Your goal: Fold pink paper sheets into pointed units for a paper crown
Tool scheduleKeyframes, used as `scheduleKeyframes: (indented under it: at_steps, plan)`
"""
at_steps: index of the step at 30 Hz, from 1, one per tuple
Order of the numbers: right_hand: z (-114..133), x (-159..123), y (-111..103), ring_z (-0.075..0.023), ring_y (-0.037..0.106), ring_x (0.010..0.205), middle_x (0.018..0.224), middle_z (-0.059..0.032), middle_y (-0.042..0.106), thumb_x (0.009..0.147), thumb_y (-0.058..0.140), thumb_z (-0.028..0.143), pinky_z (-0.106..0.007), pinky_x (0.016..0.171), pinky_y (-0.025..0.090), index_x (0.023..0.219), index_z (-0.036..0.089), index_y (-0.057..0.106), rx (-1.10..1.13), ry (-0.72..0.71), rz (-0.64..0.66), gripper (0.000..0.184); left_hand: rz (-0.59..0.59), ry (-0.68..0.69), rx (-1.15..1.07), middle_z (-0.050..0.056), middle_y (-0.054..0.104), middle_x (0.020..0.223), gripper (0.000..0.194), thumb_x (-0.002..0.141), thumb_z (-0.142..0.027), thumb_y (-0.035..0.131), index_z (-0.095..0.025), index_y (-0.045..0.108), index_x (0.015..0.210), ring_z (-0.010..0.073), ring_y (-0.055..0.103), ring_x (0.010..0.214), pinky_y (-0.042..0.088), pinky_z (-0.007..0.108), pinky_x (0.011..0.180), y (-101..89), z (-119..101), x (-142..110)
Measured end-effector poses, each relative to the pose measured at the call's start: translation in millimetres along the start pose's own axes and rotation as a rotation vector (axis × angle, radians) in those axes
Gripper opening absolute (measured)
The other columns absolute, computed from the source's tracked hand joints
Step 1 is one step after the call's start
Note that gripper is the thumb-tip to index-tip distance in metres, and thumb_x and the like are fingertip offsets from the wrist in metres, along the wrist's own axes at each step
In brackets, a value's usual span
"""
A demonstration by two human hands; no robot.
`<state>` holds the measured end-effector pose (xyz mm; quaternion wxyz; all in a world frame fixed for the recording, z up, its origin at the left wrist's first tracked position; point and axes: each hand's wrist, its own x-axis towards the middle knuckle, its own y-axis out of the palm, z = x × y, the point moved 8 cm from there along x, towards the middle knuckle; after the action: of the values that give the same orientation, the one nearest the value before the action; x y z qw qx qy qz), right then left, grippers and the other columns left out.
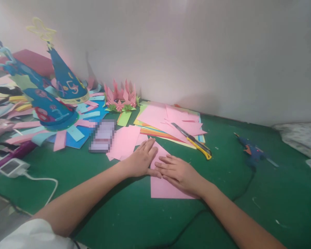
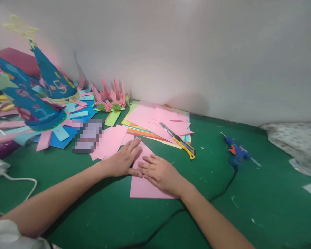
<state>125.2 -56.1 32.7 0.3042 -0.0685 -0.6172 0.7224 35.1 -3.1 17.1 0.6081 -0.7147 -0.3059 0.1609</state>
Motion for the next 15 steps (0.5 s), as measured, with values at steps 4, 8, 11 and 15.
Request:
scheduleKeyframes:
  at_steps: [4, 8, 11, 15]
  plan:
    - [-1.4, -1.2, 2.3, -0.0211, 0.045, 0.126, 0.127, -0.0053, 0.058, 0.094, 0.043, 0.022, -0.044, 0.108, 0.034, 0.127, 0.017, 0.054, 0.003, 0.005, 0.004, 0.035, 0.000, -0.007, -0.004, 0.033, 0.030, 0.139, 0.087, 0.064, -0.079, 0.048, -0.007, 0.044, 0.113, 0.0411, 0.022, 0.135, 0.027, 0.054, 0.107, 0.5, 0.3, 0.1]
    - [-2.0, -2.0, 1.8, -0.0202, 0.046, 0.125, 0.125, -0.0053, 0.060, 0.094, 0.042, 0.023, -0.043, 0.107, 0.034, 0.126, 0.018, 0.055, 0.001, 0.010, -0.014, 0.034, 0.011, 0.000, -0.010, 0.033, 0.030, 0.139, 0.087, 0.064, -0.080, 0.047, -0.007, 0.045, 0.111, 0.0411, 0.023, 0.135, 0.028, 0.054, 0.107, 0.5, -0.4, 0.3]
    - [-1.2, -2.3, 1.9, -0.0209, 0.046, 0.125, 0.124, -0.0055, 0.060, 0.094, 0.043, 0.023, -0.043, 0.107, 0.035, 0.125, 0.017, 0.055, -0.005, 0.010, -0.012, 0.034, 0.011, -0.001, -0.011, 0.033, 0.031, 0.139, 0.087, 0.064, -0.081, 0.045, -0.008, 0.045, 0.112, 0.0414, 0.023, 0.135, 0.028, 0.055, 0.106, 0.3, -0.1, -0.1]
    - [-1.0, -2.1, 3.3, -0.0214, 0.046, 0.125, 0.125, -0.0043, 0.060, 0.094, 0.043, 0.024, -0.043, 0.107, 0.035, 0.123, 0.017, 0.057, -0.006, 0.006, -0.007, 0.033, 0.011, 0.005, -0.006, 0.034, 0.031, 0.138, 0.088, 0.064, -0.081, 0.044, -0.007, 0.045, 0.111, 0.0417, 0.021, 0.135, 0.028, 0.055, 0.106, 0.8, 0.2, -0.3]
